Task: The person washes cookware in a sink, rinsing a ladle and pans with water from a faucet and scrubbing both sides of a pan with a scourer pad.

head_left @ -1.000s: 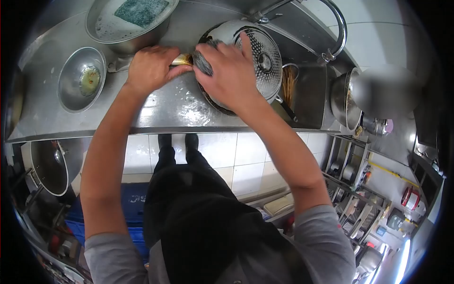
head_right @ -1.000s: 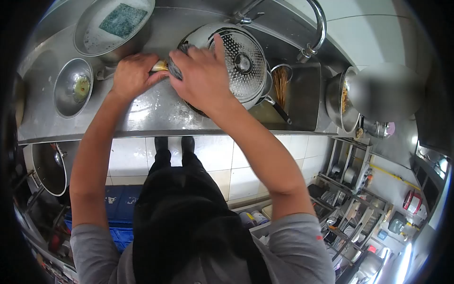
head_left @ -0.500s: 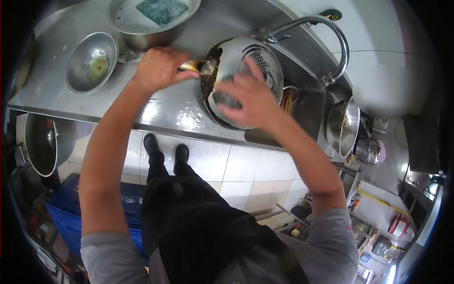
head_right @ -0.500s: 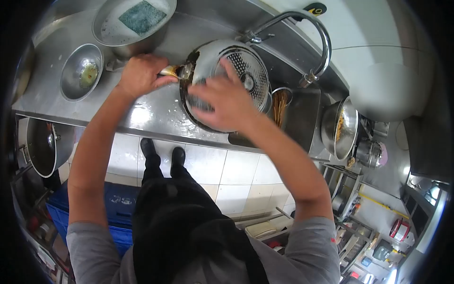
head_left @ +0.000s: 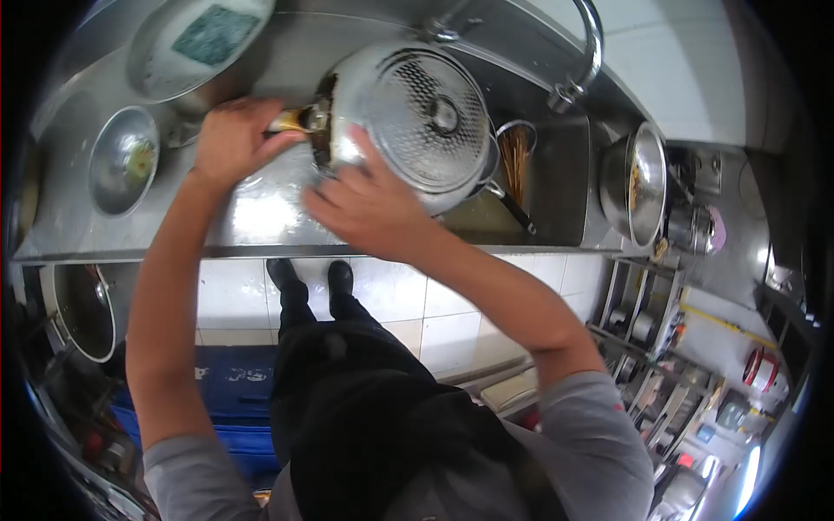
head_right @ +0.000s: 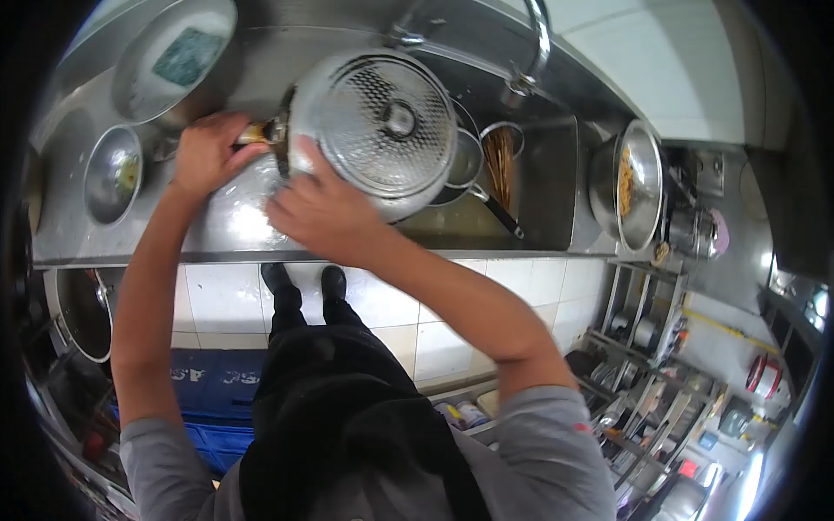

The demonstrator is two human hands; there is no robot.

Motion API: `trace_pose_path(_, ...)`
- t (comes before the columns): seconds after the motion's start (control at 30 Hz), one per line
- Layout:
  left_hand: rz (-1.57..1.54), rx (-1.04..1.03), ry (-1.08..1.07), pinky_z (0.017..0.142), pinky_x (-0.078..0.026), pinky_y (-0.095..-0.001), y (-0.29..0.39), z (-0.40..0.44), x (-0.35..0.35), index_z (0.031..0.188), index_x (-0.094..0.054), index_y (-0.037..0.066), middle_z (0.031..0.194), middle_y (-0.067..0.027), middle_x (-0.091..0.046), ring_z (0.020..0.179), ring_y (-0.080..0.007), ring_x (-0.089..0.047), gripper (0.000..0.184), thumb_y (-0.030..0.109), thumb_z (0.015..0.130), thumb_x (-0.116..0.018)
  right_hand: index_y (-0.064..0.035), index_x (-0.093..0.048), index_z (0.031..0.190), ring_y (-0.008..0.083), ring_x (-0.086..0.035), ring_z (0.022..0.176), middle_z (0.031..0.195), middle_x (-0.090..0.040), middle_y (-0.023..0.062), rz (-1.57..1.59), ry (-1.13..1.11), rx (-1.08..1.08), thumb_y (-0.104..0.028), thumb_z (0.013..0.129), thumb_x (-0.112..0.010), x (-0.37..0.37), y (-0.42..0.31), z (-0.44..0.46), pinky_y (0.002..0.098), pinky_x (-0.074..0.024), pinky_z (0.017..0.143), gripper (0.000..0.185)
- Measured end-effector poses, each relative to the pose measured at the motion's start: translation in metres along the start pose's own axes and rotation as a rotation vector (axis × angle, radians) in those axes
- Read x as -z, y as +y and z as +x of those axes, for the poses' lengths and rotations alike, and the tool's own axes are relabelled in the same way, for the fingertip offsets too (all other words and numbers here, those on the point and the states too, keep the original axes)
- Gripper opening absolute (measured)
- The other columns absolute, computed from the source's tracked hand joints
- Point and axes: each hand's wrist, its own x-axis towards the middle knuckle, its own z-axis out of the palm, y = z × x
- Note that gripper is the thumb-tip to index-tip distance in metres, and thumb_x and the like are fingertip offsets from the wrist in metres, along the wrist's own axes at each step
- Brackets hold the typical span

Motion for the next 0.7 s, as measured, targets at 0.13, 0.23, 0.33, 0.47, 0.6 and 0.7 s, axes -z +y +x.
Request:
trace_pose_path(0.13, 0.069, 0.016, -0.026, 0.071, -0.052, -0.0463, 0.002, 0.004, -0.004, 0.091, -0.065, 0.008, 0.081, -0.0118, -0.066, 0.080, -0.0351, -0.066, 0.051, 0.058, 0.087, -0.072, -0.0237, -0.068, 0.102, 0.0129, -0.052, 0.075, 0.074, -0.042, -0.0046, 0.044, 0.022, -0.012, -0.015, 0.082, -0.068, 0.011, 0.019, -0.075, 0.0602, -0.0308, 0.125, 0.022)
trace_pose_path(0.23, 0.085, -0.027, 0.039, 0.071, -0.052, -0.0462, 0.004, 0.005, -0.009, 0.096, -0.067, 0.007, 0.083, -0.0120, -0.067, 0.079, -0.0358, -0.066, 0.049, 0.055, 0.086, -0.074, -0.0243, -0.066, 0.104, 0.0142, -0.056, 0.075, 0.074, -0.045, -0.0041, 0.116, 0.191, -0.016, -0.015, 0.085, -0.062, -0.002, 0.040, -0.121, 0.0588, -0.0272, 0.127, 0.021)
trace_pose_path(0.33, 0.053, -0.008, -0.042, 0.071, -0.052, -0.0475, 0.004, 0.006, -0.009, 0.100, -0.067, 0.007, 0.086, -0.0142, -0.067, 0.080, -0.0385, -0.066, 0.045, 0.050, 0.088, -0.075, -0.0250, -0.066, 0.107, 0.0127, -0.051, 0.074, 0.074, -0.040, -0.0053, -0.004, 0.145, 0.043, -0.016, 0.085, -0.069, -0.011, 0.012, -0.061, 0.0582, -0.0293, 0.126, 0.023)
trace_pose_path(0.47, 0.035, 0.007, -0.043, 0.069, -0.051, -0.0487, -0.003, 0.003, -0.012, 0.104, -0.067, 0.007, 0.089, -0.0163, -0.067, 0.081, -0.0416, -0.066, 0.044, 0.048, 0.091, -0.073, -0.0247, -0.067, 0.107, 0.0133, -0.052, 0.074, 0.073, -0.039, -0.0056, 0.025, 0.216, -0.105, -0.017, 0.088, -0.068, 0.002, 0.043, -0.136, 0.0591, -0.0247, 0.128, 0.020)
trace_pose_path(0.6, 0.119, 0.038, -0.121, 0.070, -0.052, -0.0475, -0.002, 0.002, -0.012, 0.107, -0.067, 0.006, 0.091, -0.0172, -0.068, 0.083, -0.0419, -0.066, 0.045, 0.048, 0.092, -0.072, -0.0232, -0.067, 0.103, 0.0133, -0.053, 0.073, 0.073, -0.040, -0.0055, 0.062, 0.224, -0.194, -0.015, 0.087, -0.068, -0.008, 0.012, -0.091, 0.0616, -0.0216, 0.128, 0.018)
trace_pose_path(0.7, 0.100, 0.009, -0.101, 0.070, -0.052, -0.0475, -0.001, 0.004, -0.011, 0.107, -0.067, 0.006, 0.091, -0.0178, -0.068, 0.082, -0.0420, -0.066, 0.044, 0.048, 0.093, -0.072, -0.0215, -0.069, 0.106, 0.0143, -0.054, 0.074, 0.075, -0.043, -0.0048, -0.011, 0.281, -0.216, -0.020, 0.078, -0.078, -0.008, 0.002, -0.035, 0.0645, -0.0205, 0.127, 0.030)
